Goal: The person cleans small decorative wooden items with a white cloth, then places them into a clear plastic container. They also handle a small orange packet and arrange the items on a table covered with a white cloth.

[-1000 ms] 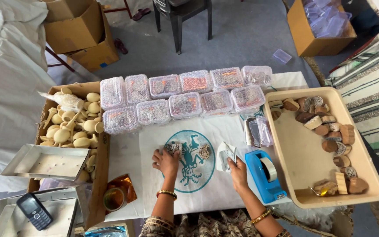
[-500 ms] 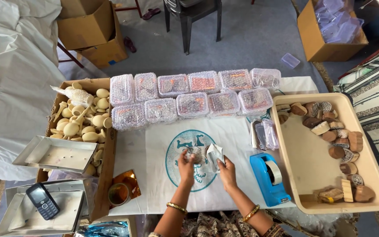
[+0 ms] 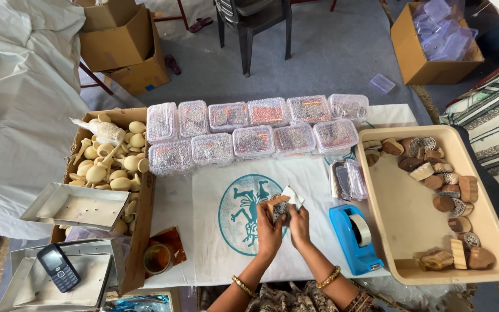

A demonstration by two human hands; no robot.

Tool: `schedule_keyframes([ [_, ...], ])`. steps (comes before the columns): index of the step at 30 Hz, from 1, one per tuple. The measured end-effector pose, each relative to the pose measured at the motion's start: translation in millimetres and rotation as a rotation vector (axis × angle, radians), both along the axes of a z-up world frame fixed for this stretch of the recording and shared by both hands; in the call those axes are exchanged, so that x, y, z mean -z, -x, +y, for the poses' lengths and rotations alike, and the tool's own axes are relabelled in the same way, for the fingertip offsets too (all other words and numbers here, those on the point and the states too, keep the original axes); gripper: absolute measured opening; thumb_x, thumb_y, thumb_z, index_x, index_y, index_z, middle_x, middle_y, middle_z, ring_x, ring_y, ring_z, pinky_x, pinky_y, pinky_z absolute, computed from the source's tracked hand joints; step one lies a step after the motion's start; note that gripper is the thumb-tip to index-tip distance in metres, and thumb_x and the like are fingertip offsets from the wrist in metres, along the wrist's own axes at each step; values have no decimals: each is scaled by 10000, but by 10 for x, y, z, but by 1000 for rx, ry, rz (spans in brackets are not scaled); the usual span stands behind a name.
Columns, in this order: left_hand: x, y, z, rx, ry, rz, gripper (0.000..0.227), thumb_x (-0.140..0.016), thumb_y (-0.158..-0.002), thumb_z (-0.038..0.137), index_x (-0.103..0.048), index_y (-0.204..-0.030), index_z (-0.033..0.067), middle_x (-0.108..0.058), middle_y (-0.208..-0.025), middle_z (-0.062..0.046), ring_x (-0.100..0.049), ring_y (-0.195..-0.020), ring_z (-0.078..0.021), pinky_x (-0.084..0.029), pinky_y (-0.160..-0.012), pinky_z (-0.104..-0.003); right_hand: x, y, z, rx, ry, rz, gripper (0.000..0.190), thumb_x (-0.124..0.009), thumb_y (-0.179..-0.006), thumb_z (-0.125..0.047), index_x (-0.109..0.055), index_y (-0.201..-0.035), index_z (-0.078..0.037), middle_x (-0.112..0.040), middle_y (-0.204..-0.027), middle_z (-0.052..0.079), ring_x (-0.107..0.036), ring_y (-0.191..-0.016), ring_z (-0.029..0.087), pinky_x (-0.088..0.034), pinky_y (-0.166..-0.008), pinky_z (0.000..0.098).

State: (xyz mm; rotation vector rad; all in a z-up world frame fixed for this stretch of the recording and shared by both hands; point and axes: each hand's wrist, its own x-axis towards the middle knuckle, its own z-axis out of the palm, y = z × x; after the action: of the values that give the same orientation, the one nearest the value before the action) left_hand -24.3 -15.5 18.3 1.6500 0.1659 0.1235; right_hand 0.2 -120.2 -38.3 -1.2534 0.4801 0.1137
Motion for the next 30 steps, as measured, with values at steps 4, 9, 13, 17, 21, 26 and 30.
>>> schedule_keyframes([
  [4, -118, -4, 145, 126, -56, -34, 493, -714, -865, -34, -469, -1290, 26, -638, -1157, -155, -677, -1074, -253, -566, -884, -369, -450, -62, -138, -20, -80, -58, 322, -516, -1007, -218, -704, -1185, -27, -772, -1042, 64, -720, -812, 108, -568, -682, 258],
  [9, -17, -117, 229, 253, 126, 10, 607, -663, -893, -78, -544, -1462, 99, -541, -1255, -75, -622, -1161, -212, -632, -899, -321, 247, -59, -301, -174, 191, -135, 272, -608, -1004, -173, -731, -1158, 14, -708, -926, 52, -625, -756, 90, -492, -643, 263],
  [13, -487, -230, 232, -86, 343, 225, 723, -738, -781, -65, -492, -1421, 166, -540, -1102, -45, -576, -986, -164, -575, -801, -282, 58, 60, -132, -145, 194, -70, 302, -601, -1011, -220, -719, -1164, 12, -664, -807, 54, -553, -620, 135, -449, -553, 334],
  [17, -514, -203, 225, -26, 169, 44, 587, -801, -741, -59, -577, -1259, 102, -606, -1091, -52, -644, -994, -174, -558, -816, -333, -149, 89, -45, -30, 94, -89, 332, -568, -1030, -253, -692, -1202, 3, -669, -900, 30, -589, -755, 97, -487, -662, 303],
  [21, -557, -185, 226, 87, -132, -126, 417, -850, -750, -49, -703, -1128, 44, -670, -1054, -84, -679, -962, -244, -548, -881, -354, -90, 68, -129, 25, 42, -157, 341, -543, -1037, -237, -675, -1217, 20, -731, -1021, 67, -655, -873, 124, -523, -761, 301],
  [26, -545, -280, 354, 344, -173, -142, 424, -804, -747, -62, -711, -1144, 57, -652, -1115, -78, -698, -1030, -237, -574, -896, -325, -459, 34, -207, -69, -3, -237, 340, -528, -1049, -206, -684, -1238, 31, -745, -1117, 105, -687, -958, 164, -546, -833, 316],
  [30, -249, -222, 156, 132, 182, -90, 718, -800, -767, 3, -459, -1387, 124, -603, -1178, -70, -590, -1141, -204, -591, -871, -365, -795, 49, -153, -136, 92, -392, 338, -534, -1044, -152, -676, -1299, 20, -742, -1210, 134, -693, -1079, 182, -544, -940, 314],
])
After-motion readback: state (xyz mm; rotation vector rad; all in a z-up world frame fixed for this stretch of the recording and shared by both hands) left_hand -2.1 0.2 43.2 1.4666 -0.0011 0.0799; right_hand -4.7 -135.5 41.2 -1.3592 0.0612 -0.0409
